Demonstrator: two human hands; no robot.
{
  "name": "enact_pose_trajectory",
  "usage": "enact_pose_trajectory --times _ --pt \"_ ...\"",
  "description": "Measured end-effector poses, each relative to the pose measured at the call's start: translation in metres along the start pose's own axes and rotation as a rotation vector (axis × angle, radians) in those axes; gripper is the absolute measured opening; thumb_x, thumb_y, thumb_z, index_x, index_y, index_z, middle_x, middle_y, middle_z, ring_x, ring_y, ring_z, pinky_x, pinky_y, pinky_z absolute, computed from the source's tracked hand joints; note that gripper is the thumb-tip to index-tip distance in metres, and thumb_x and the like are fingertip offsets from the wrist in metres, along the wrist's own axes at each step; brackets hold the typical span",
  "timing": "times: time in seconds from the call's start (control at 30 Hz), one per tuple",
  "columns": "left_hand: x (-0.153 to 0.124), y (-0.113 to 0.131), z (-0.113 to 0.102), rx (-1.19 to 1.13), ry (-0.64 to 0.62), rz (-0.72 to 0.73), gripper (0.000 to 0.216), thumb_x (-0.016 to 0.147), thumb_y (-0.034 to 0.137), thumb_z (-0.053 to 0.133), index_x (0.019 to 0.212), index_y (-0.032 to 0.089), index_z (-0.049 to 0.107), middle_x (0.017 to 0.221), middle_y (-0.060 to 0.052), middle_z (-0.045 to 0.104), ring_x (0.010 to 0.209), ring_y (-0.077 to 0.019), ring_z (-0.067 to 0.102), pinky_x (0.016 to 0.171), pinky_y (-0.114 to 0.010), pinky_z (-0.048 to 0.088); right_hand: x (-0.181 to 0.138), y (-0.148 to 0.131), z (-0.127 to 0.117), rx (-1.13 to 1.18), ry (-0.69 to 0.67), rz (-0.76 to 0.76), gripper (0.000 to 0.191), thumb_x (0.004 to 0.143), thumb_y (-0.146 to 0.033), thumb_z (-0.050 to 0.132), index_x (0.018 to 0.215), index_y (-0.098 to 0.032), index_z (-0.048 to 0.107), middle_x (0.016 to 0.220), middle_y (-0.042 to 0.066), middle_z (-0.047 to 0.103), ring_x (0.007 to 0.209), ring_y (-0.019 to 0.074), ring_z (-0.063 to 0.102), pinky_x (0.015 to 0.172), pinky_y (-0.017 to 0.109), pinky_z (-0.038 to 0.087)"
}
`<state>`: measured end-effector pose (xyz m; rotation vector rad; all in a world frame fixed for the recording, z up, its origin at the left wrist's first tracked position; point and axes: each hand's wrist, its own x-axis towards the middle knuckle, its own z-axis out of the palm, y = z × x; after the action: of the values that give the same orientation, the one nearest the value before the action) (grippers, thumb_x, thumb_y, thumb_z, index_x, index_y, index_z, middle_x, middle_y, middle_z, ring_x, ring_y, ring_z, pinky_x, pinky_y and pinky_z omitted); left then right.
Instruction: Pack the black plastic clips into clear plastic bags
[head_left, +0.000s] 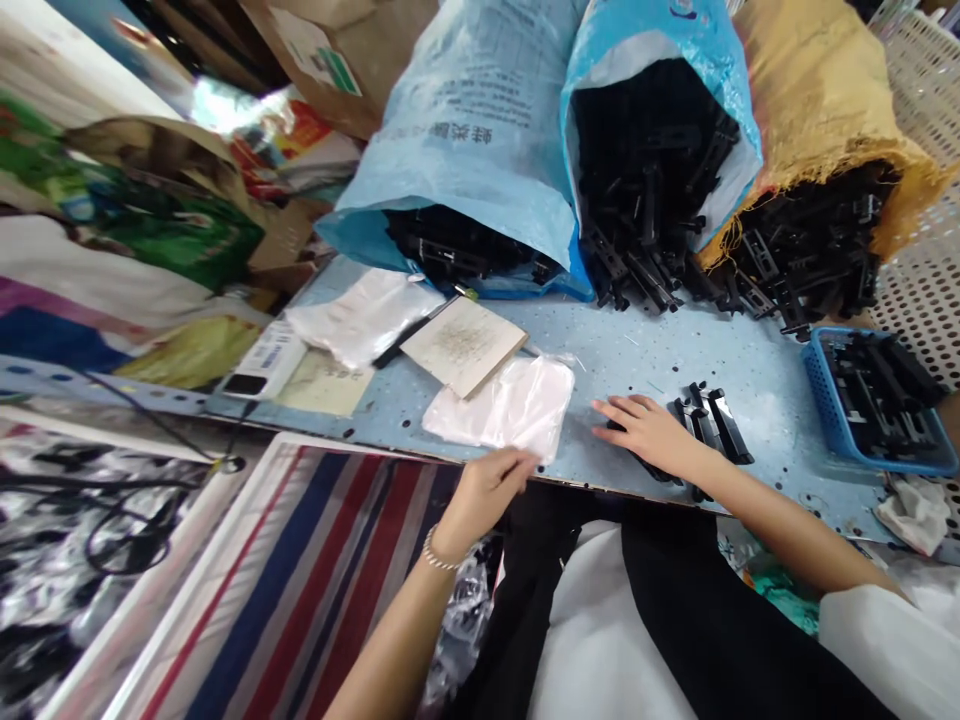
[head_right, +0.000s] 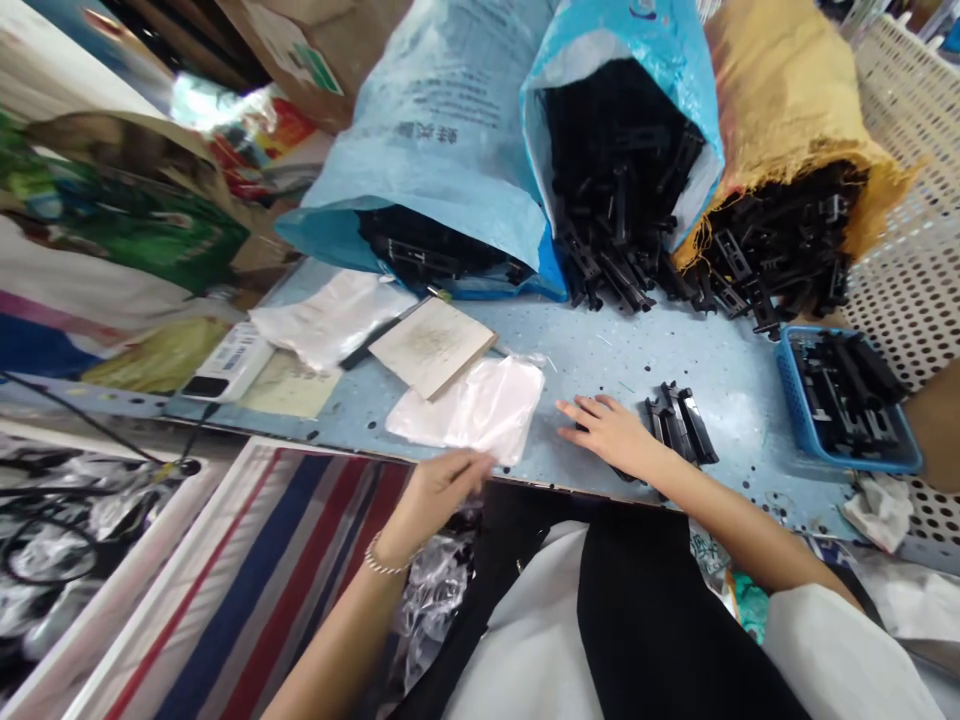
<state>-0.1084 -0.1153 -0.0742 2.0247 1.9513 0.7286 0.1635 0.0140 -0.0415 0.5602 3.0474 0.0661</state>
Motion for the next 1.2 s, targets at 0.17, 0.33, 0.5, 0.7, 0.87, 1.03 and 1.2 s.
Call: enact_pose_trajectory --times 0.17,0.33,0.5,0.7,0.87,1.03,1.2 --pt "0.061 0.008 0.017 0.132 -0.041 -0.009 0.013 0.090 0.016 0.056 0.085 0.015 0.068 0.099 -0.015 0.065 0.097 -0.0277 0.061 0.082 -0.039 0.052 0.002 0.020 -0.008 -0.014 -0.100 -0.007 0.023 0.094 -0.009 0.053 0.109 -0.017 0.070 0.142 0.012 0.057 0.124 0.0284 0.054 0.086 0.038 0.045" --pt "0.080 -0.018 0.008 -0.311 -0.060 -0.324 0.020 0.074 0.025 0.072 0.064 0.018 0.057 0.069 -0.001 0.060 0.068 -0.0163 0.057 0.065 -0.028 0.044 -0.024 0.044 -0.020 0.242 -0.111 0.296 0.023 0.095 -0.015 0.053 0.112 -0.018 0.067 0.108 0.010 0.071 0.091 0.0218 0.066 0.079 0.033 0.045" --pt "0.079 -0.036 -0.007 -0.760 -0.199 -0.554 0.030 0.071 0.047 0.067 0.070 0.017 0.067 0.065 -0.001 0.064 0.060 -0.0145 0.053 0.058 -0.027 0.038 -0.006 0.014 -0.005 1.230 0.205 0.678 0.026 0.092 -0.039 0.057 0.106 -0.020 0.067 0.095 0.005 0.072 0.084 0.0207 0.068 0.075 0.033 0.051" --pt "0.080 -0.025 -0.001 -0.504 -0.094 -0.507 0.034 0.058 0.034 0.079 0.057 0.021 0.048 0.054 0.006 0.050 0.054 -0.0114 0.045 0.053 -0.024 0.031 0.078 -0.046 0.002 2.291 0.536 0.548 0.029 0.074 -0.045 0.079 0.085 -0.020 0.068 0.086 0.002 0.074 0.085 0.0214 0.071 0.085 0.040 0.057" --pt "0.078 -0.027 -0.006 -0.574 -0.147 -0.451 0.034 0.060 0.036 0.080 0.055 0.020 0.050 0.054 0.005 0.051 0.055 -0.0113 0.046 0.054 -0.024 0.033 0.119 -0.049 0.020 2.446 0.612 0.588 0.028 0.064 -0.031 0.088 0.081 -0.021 0.068 0.083 0.000 0.075 0.090 0.0211 0.072 0.089 0.039 0.058" --pt "0.070 -0.038 -0.024 -0.893 -0.008 -0.471 0.030 0.070 0.043 0.075 0.071 0.017 0.062 0.069 -0.001 0.065 0.066 -0.0142 0.059 0.066 -0.028 0.047 0.110 -0.038 0.039 2.393 0.688 0.705 0.030 0.061 -0.027 0.089 0.083 -0.021 0.069 0.086 0.001 0.076 0.089 0.0195 0.072 0.090 0.037 0.058" --pt "0.072 -0.031 -0.021 -0.829 0.127 -0.483 0.037 0.062 0.032 0.080 0.075 0.020 0.048 0.066 0.004 0.060 0.060 -0.0117 0.056 0.058 -0.024 0.044 0.100 -0.043 0.025 2.506 0.716 0.603 0.026 0.064 -0.026 0.087 0.081 -0.021 0.069 0.089 0.002 0.077 0.094 0.0209 0.072 0.101 0.044 0.054"
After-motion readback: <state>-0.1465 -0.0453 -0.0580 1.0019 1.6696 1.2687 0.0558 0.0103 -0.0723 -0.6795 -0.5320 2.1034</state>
